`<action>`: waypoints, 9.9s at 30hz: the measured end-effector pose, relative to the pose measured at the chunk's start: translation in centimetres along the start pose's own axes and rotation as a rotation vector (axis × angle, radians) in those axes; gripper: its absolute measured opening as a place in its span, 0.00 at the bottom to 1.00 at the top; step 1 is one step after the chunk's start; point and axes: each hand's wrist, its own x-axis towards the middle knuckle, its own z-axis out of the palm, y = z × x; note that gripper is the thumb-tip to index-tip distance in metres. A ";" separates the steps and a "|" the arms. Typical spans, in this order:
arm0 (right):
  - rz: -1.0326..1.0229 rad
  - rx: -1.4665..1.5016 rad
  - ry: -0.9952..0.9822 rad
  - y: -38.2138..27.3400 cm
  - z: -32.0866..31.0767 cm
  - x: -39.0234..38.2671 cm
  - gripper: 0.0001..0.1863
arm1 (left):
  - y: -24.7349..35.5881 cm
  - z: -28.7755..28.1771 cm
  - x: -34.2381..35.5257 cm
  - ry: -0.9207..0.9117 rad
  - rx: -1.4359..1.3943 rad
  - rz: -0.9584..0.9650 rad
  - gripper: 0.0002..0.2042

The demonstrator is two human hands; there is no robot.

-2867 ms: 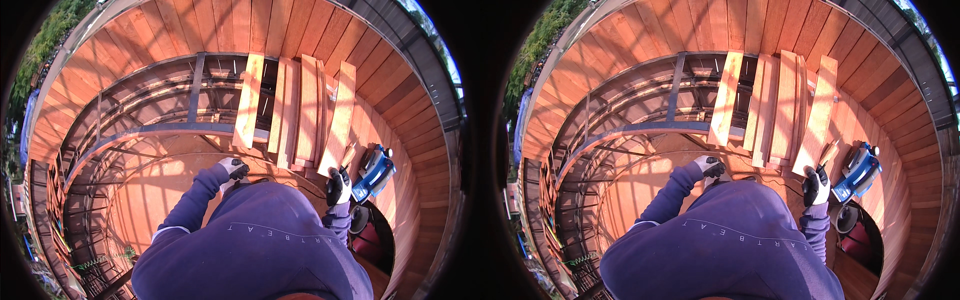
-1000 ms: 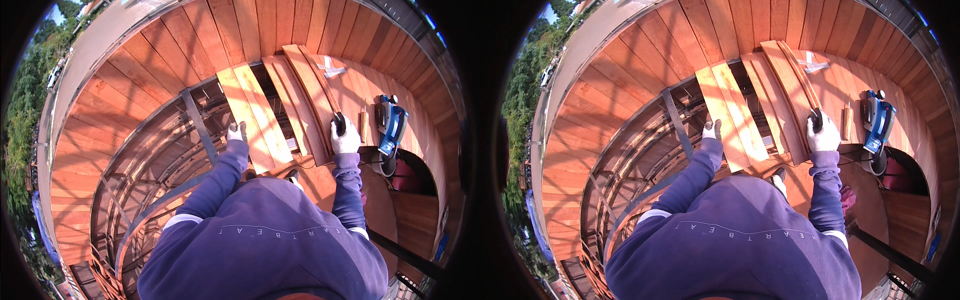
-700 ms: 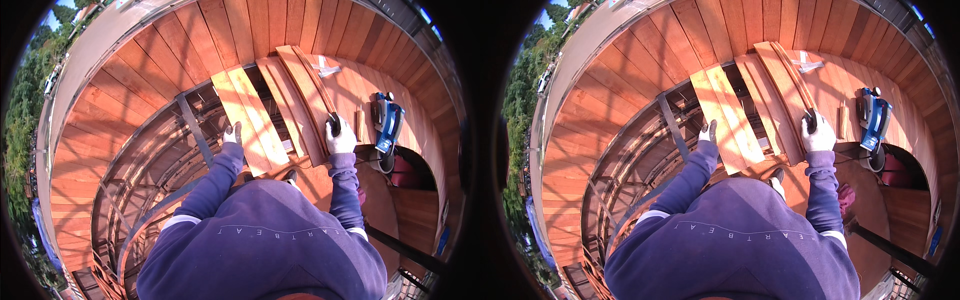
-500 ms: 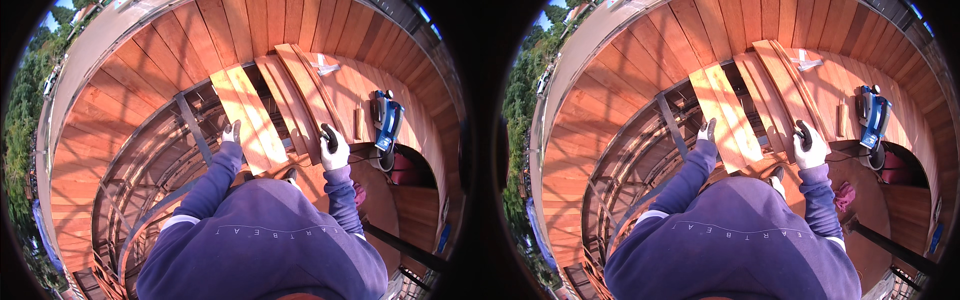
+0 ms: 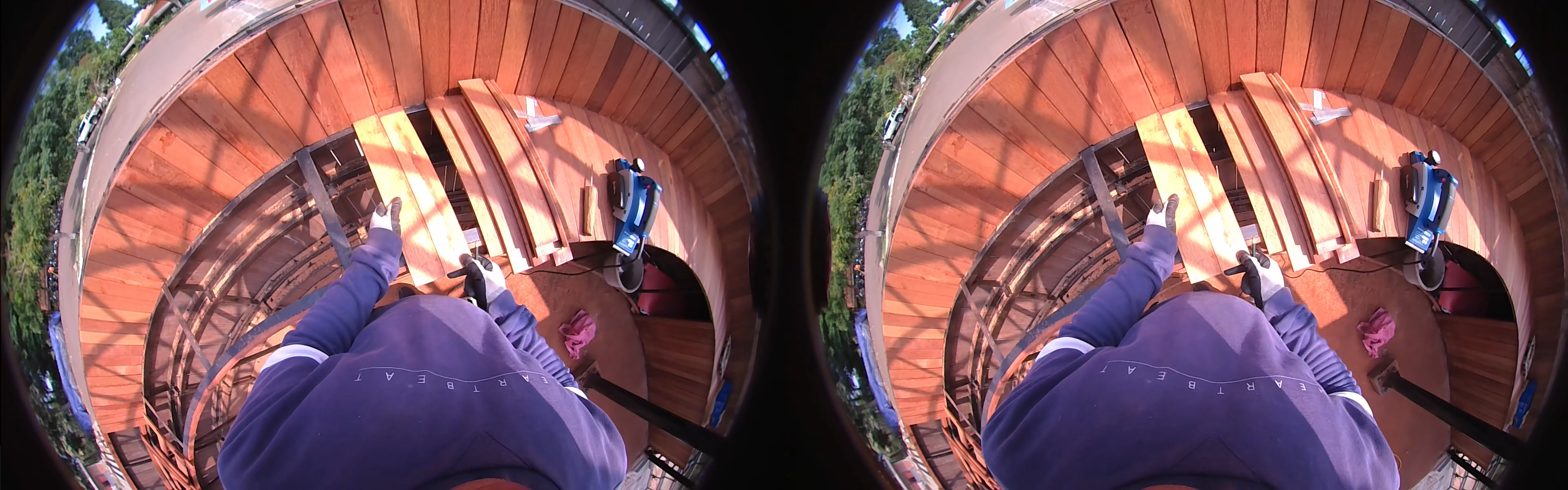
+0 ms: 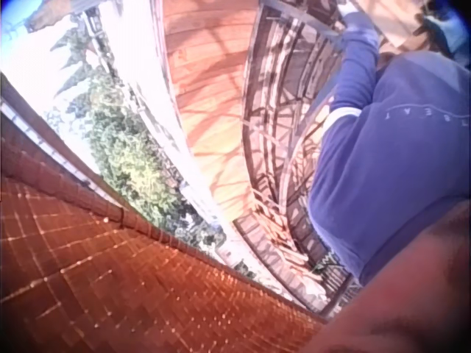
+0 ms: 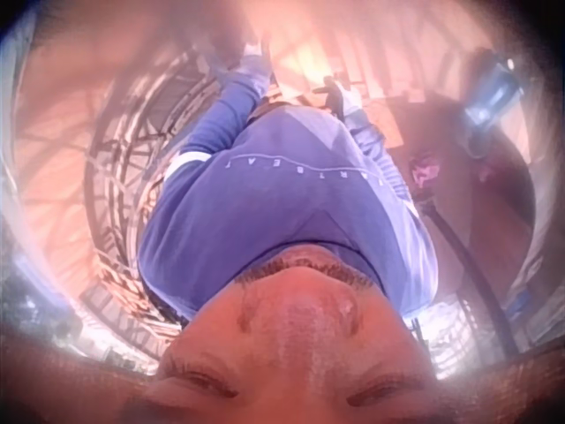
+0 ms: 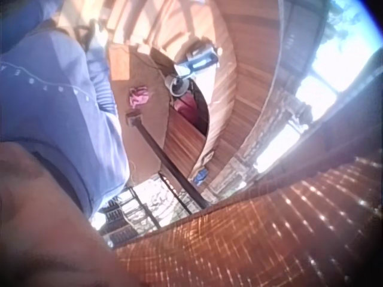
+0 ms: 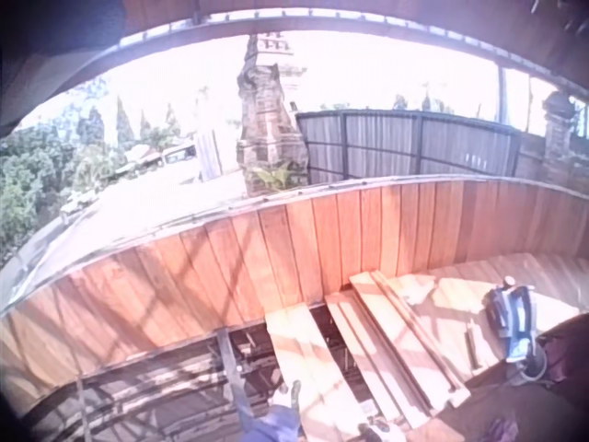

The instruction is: The person carries wooden planks to a curved wooden deck and places them into an open section. They then use a square tool and a pencil to mark measurements on the planks.

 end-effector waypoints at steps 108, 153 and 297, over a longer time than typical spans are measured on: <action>-0.060 0.042 0.037 1.0 0.0 -1.8 0.16 | -2.3 0.4 2.4 -0.060 0.070 0.002 0.18; -0.481 -0.121 -0.078 -13.9 -13.6 -9.5 0.22 | -4.2 -2.7 4.1 0.256 -0.166 0.007 0.12; -0.587 -1.356 -1.901 21.3 38.9 -18.4 0.15 | 6.9 -27.6 -59.2 1.260 -0.025 -0.003 0.08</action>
